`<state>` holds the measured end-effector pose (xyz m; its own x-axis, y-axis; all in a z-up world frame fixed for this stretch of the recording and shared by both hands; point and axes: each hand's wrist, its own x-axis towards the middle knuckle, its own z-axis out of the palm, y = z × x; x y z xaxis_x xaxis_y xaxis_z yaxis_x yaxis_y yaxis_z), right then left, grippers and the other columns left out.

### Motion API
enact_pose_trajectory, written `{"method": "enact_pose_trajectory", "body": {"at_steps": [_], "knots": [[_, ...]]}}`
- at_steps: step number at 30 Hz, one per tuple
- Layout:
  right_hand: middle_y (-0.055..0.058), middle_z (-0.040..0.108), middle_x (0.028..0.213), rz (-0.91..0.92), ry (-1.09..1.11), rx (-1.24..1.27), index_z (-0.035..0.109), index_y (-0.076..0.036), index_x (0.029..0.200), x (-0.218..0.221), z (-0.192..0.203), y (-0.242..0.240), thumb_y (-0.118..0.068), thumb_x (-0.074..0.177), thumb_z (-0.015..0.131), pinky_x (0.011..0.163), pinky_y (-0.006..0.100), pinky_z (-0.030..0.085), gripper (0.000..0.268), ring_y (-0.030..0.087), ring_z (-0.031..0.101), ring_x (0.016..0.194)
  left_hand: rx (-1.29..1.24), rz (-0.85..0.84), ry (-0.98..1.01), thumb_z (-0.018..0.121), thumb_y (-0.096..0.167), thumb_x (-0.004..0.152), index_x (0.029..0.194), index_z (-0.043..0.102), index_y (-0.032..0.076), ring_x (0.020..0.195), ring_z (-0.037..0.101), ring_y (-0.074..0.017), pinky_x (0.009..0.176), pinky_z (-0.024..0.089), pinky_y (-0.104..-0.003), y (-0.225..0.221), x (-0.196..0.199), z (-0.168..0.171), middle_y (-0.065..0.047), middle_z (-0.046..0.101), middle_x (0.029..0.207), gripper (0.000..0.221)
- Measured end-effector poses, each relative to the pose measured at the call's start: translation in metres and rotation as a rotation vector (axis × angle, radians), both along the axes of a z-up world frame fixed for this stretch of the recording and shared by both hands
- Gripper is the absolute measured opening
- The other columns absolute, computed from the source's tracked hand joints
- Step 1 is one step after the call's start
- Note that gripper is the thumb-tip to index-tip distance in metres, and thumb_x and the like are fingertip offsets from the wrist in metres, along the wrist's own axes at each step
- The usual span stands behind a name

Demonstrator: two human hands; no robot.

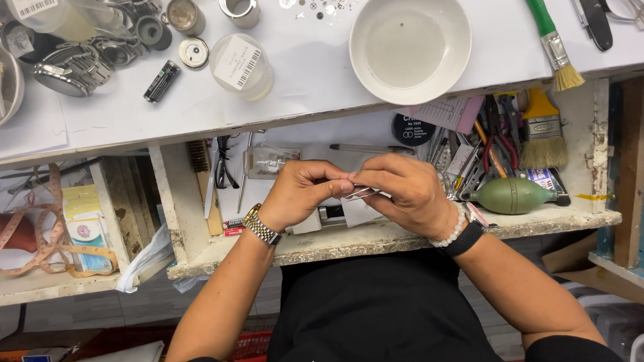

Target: Cleaning and manipulating small watch components using tweezers and a brush at a repair bench.

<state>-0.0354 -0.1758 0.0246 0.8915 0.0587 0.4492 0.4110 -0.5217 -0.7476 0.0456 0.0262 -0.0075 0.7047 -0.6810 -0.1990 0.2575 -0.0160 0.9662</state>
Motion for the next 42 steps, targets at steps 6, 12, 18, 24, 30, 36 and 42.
{"method": "enact_pose_trajectory", "body": {"at_steps": [6, 12, 18, 24, 30, 36, 42], "knots": [[0.005, 0.073, 0.09, 0.0, 0.077, 0.046, 0.079, -0.012, 0.097, 0.001, 0.0, -0.001, -0.005, 0.086, 0.08, 0.065, 0.039, 0.057, 0.013, 0.027, 0.071, 0.072, 0.014, 0.006, 0.02, 0.082, 0.01, 0.088, 0.1, 0.08, 0.001, 0.073, 0.07, -0.0106, 0.07, 0.062, -0.026, -0.003, -0.001, -0.006, -0.012, 0.077, 0.073, 0.015], [0.006, 0.074, 0.089, 0.025, 0.141, 0.117, 0.079, -0.011, 0.095, 0.001, -0.001, -0.003, -0.002, 0.087, 0.077, 0.065, 0.038, 0.057, 0.012, 0.029, 0.072, 0.073, 0.013, -0.014, 0.065, 0.082, 0.009, 0.088, 0.099, 0.08, 0.0, 0.072, 0.073, -0.0138, 0.069, 0.064, -0.027, -0.001, 0.0, -0.009, -0.014, 0.077, 0.072, 0.015], [0.003, 0.07, 0.082, -0.071, 0.006, -0.008, 0.077, -0.012, 0.092, 0.003, -0.005, -0.001, -0.001, 0.084, 0.079, 0.056, 0.035, 0.055, 0.014, 0.024, 0.065, 0.06, 0.002, 0.011, 0.146, 0.08, 0.007, 0.089, 0.103, 0.077, -0.005, 0.075, 0.077, -0.0199, 0.068, 0.066, -0.029, -0.008, -0.002, -0.005, -0.019, 0.078, 0.078, 0.019], [0.003, 0.069, 0.079, -0.209, 0.02, 0.03, 0.078, -0.009, 0.093, 0.0, -0.006, -0.007, 0.001, 0.085, 0.077, 0.05, 0.033, 0.051, 0.013, 0.02, 0.06, 0.055, 0.02, 0.064, 0.217, 0.079, 0.006, 0.089, 0.108, 0.075, -0.006, 0.078, 0.078, -0.0225, 0.069, 0.067, -0.029, -0.006, -0.003, -0.015, -0.02, 0.078, 0.084, 0.023], [0.008, 0.067, 0.081, -0.318, 0.062, 0.077, 0.075, -0.006, 0.095, 0.0, -0.013, -0.017, 0.002, 0.089, 0.073, 0.05, 0.032, 0.049, 0.01, 0.022, 0.061, 0.059, 0.05, 0.131, 0.193, 0.08, 0.006, 0.088, 0.106, 0.076, -0.006, 0.079, 0.079, -0.0235, 0.07, 0.067, -0.029, -0.002, 0.002, -0.012, -0.021, 0.078, 0.085, 0.023], [0.02, 0.067, 0.077, -0.288, 0.364, 0.047, 0.076, -0.002, 0.094, 0.004, -0.009, -0.011, -0.005, 0.085, 0.075, 0.049, 0.043, 0.049, 0.01, 0.035, 0.066, 0.059, -0.01, 0.181, 0.22, 0.082, 0.005, 0.085, 0.107, 0.075, -0.006, 0.08, 0.079, -0.0255, 0.072, 0.067, -0.031, 0.002, 0.006, -0.001, -0.023, 0.077, 0.085, 0.025], [0.016, 0.074, 0.088, -0.215, 0.567, -0.124, 0.078, -0.008, 0.098, 0.003, -0.006, -0.006, -0.015, 0.085, 0.075, 0.059, 0.047, 0.056, 0.015, 0.039, 0.071, 0.074, -0.353, 0.171, 0.426, 0.079, -0.003, 0.085, 0.111, 0.072, -0.011, 0.079, 0.077, -0.0361, 0.069, 0.069, -0.041, 0.013, 0.001, -0.012, -0.031, 0.075, 0.089, 0.028]]}}
